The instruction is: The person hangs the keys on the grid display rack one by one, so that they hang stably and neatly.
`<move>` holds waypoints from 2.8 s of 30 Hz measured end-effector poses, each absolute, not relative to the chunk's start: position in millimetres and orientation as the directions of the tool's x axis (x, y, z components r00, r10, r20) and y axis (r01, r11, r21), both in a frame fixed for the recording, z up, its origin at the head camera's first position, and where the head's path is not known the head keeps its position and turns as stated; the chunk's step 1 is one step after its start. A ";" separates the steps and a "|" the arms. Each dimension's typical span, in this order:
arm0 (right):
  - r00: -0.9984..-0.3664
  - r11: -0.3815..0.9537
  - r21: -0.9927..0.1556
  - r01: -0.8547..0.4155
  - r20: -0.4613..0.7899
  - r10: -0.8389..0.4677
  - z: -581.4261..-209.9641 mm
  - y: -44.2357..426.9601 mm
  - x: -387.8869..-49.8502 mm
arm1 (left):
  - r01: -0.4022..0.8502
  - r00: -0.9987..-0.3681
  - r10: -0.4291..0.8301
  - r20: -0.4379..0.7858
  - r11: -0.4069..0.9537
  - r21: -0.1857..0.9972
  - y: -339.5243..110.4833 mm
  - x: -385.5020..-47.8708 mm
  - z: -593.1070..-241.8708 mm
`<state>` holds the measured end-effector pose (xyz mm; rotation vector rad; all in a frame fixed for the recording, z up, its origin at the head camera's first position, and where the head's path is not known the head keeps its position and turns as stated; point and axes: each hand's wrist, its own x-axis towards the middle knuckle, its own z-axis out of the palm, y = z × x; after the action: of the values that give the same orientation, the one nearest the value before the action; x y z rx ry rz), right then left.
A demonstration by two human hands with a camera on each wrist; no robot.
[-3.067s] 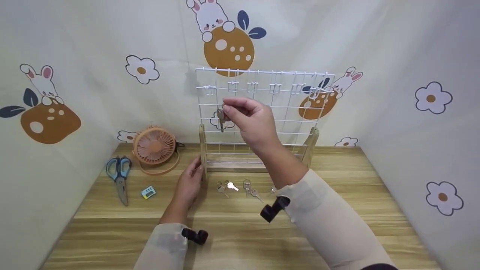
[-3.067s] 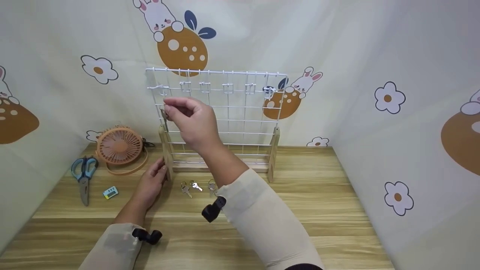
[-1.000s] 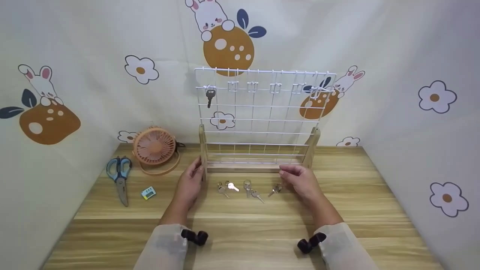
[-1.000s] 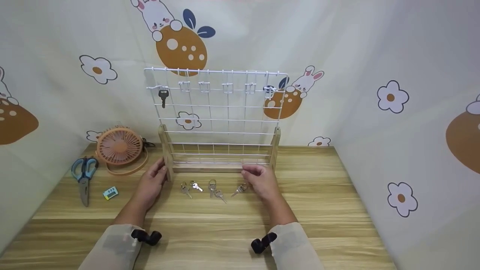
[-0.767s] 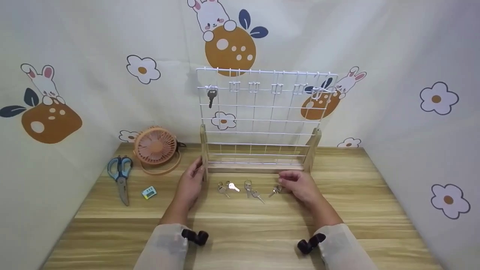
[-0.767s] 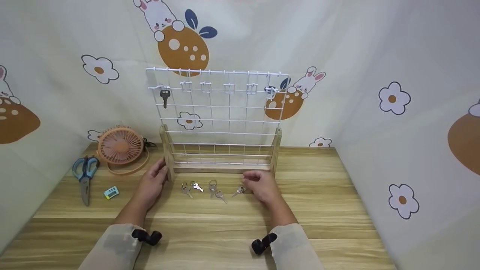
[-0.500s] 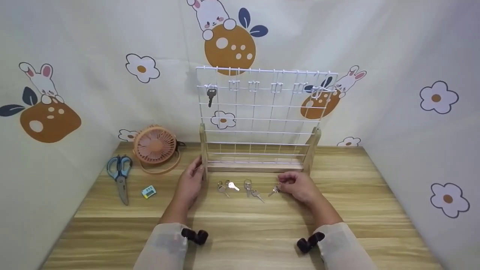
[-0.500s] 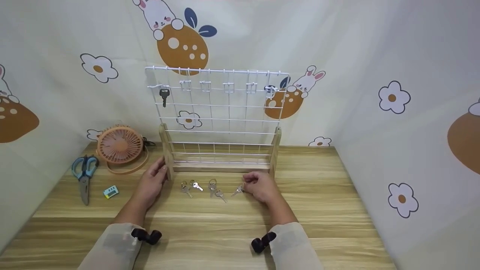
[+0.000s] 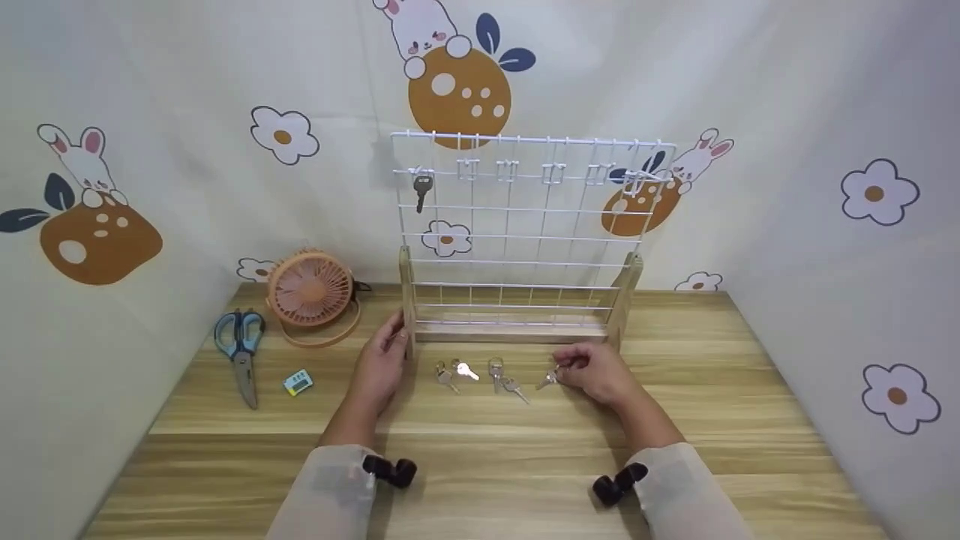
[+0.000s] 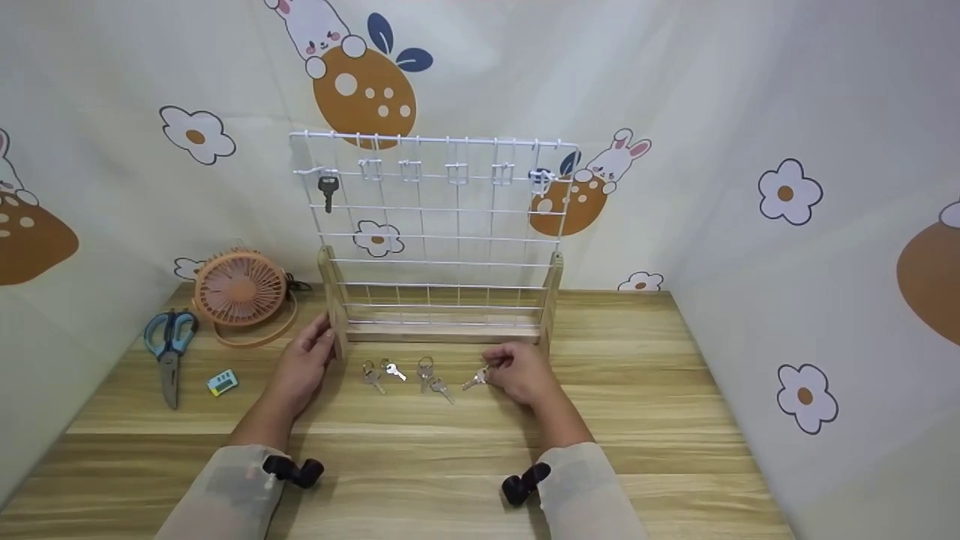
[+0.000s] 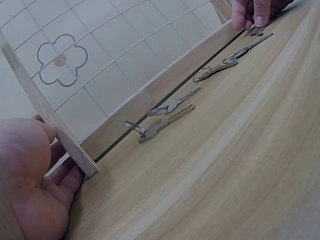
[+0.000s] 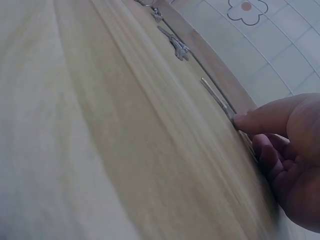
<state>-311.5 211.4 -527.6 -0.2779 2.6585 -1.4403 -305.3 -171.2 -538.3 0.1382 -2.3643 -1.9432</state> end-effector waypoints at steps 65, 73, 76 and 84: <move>-0.859 0.220 -0.846 -0.487 0.509 0.057 -261.8 42.4 -311.2 | 0.015 -0.991 -0.129 0.035 0.150 0.989 -168.5 -304.6 -539.7; -0.827 0.237 -0.821 -0.519 0.553 0.105 -270.4 33.9 -315.2 | 0.018 -0.992 -0.118 0.037 0.162 0.987 -169.4 -305.0 -540.4; -0.825 0.210 -0.827 -0.522 0.552 0.124 -271.8 31.4 -315.7 | 0.014 -0.992 -0.120 0.036 0.173 0.985 -170.2 -305.6 -540.6; -0.812 0.199 -0.822 -0.533 0.563 0.153 -277.5 26.5 -318.5 | 0.001 -0.992 -0.121 0.024 0.184 0.983 -170.9 -305.7 -540.4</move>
<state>-318.5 26.5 -277.5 -0.5066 2.7868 -2.3851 -305.7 -170.9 -540.4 0.1198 -2.3419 -1.9436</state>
